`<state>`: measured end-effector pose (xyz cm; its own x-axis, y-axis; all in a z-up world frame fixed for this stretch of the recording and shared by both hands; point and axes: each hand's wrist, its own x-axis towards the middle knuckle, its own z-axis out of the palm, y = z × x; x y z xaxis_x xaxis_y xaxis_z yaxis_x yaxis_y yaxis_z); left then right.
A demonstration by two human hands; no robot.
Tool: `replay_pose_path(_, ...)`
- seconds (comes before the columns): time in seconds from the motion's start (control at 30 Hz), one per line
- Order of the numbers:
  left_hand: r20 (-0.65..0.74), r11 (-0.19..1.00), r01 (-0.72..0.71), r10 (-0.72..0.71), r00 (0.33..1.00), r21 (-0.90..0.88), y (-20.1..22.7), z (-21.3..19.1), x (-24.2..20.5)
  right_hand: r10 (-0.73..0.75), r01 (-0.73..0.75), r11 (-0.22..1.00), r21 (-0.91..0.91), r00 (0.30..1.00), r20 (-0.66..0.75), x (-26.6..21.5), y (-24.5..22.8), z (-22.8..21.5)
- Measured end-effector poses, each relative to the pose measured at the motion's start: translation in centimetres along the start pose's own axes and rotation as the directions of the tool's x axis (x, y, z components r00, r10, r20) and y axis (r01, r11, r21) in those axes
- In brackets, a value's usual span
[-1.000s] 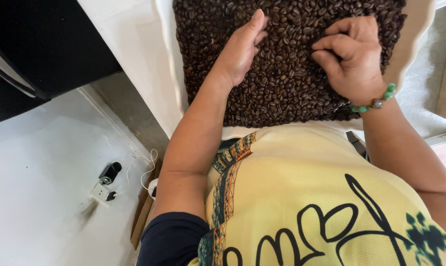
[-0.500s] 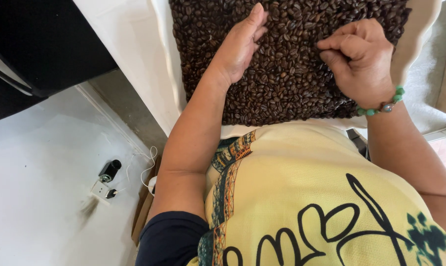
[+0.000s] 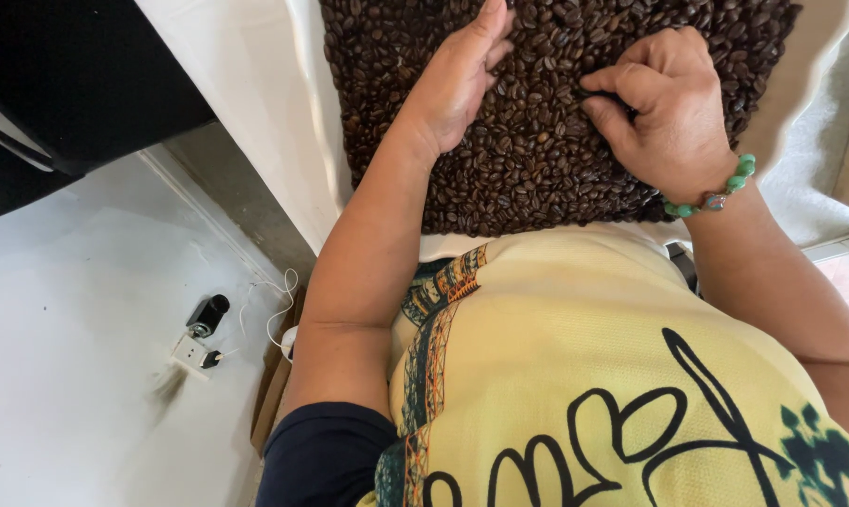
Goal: Manually sorting roasted coffee beans in a tray to remove defects during quality control
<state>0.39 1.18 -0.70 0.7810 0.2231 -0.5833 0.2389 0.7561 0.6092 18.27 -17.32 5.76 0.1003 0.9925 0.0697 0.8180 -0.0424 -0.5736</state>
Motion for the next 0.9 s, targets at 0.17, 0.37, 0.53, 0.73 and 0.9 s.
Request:
replay_pose_path(0.17,-0.002,1.0,-0.003,0.003,1.0,-0.006,-0.1,-0.1,0.1,0.003,-0.002,0.999,0.038,1.0,-0.026,0.1,-0.4,-0.1)
replay_pose_path(0.37,-0.002,1.0,-0.008,0.008,1.0,0.011,0.3,0.1,-0.2,0.027,-0.007,0.985,0.173,0.994,-0.109,-0.5,-0.1,-0.8)
replay_pose_path(0.53,-0.002,1.0,-0.009,0.009,1.0,0.02,0.2,0.3,-0.4,0.128,-0.097,0.966,0.238,0.985,-0.115,-1.5,0.9,-1.5)
replay_pose_path(0.73,-0.064,0.996,0.024,-0.019,0.998,0.088,0.1,0.7,-0.9,0.112,-0.093,0.976,0.195,0.99,-0.085,-1.9,1.2,-1.4)
replay_pose_path(0.9,-0.061,0.98,-0.005,0.017,0.998,0.198,1.1,1.4,-1.8,0.078,-0.071,0.995,0.073,0.993,-0.094,-2.0,0.9,-0.7)
